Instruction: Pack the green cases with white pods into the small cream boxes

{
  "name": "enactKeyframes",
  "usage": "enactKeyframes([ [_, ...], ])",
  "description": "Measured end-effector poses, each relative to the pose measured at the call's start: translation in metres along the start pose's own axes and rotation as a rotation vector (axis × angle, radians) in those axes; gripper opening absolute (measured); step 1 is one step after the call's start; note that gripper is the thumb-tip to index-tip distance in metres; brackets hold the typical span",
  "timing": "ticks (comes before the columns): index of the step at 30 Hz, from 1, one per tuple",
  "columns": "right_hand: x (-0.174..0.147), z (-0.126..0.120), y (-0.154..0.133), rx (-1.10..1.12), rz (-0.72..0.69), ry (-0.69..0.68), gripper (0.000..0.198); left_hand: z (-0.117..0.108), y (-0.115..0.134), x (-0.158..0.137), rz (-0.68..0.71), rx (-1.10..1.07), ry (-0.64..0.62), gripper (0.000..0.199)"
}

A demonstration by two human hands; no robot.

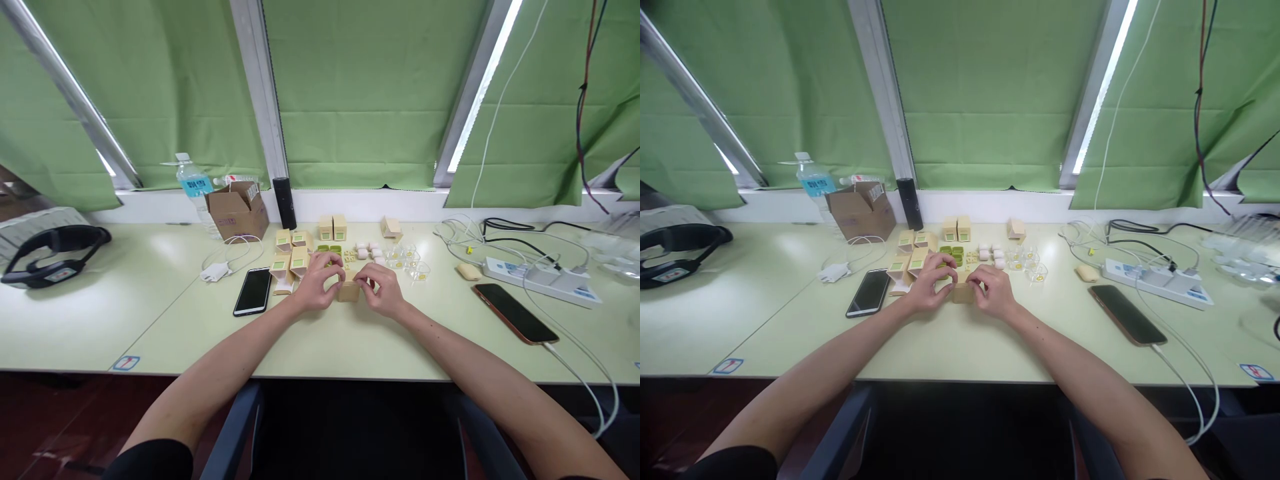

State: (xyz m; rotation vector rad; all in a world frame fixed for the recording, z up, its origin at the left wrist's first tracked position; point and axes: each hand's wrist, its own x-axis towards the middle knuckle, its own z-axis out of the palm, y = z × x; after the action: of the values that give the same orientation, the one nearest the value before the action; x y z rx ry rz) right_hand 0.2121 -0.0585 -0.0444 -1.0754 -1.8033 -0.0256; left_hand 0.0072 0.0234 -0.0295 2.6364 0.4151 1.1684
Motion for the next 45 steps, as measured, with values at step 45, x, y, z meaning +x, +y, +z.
enactKeyframes([
  [45,0.005,-0.006,0.015,-0.234,0.275,-0.013,0.011,0.014,-0.002,0.001,-0.088,-0.015,0.151,0.039],
])
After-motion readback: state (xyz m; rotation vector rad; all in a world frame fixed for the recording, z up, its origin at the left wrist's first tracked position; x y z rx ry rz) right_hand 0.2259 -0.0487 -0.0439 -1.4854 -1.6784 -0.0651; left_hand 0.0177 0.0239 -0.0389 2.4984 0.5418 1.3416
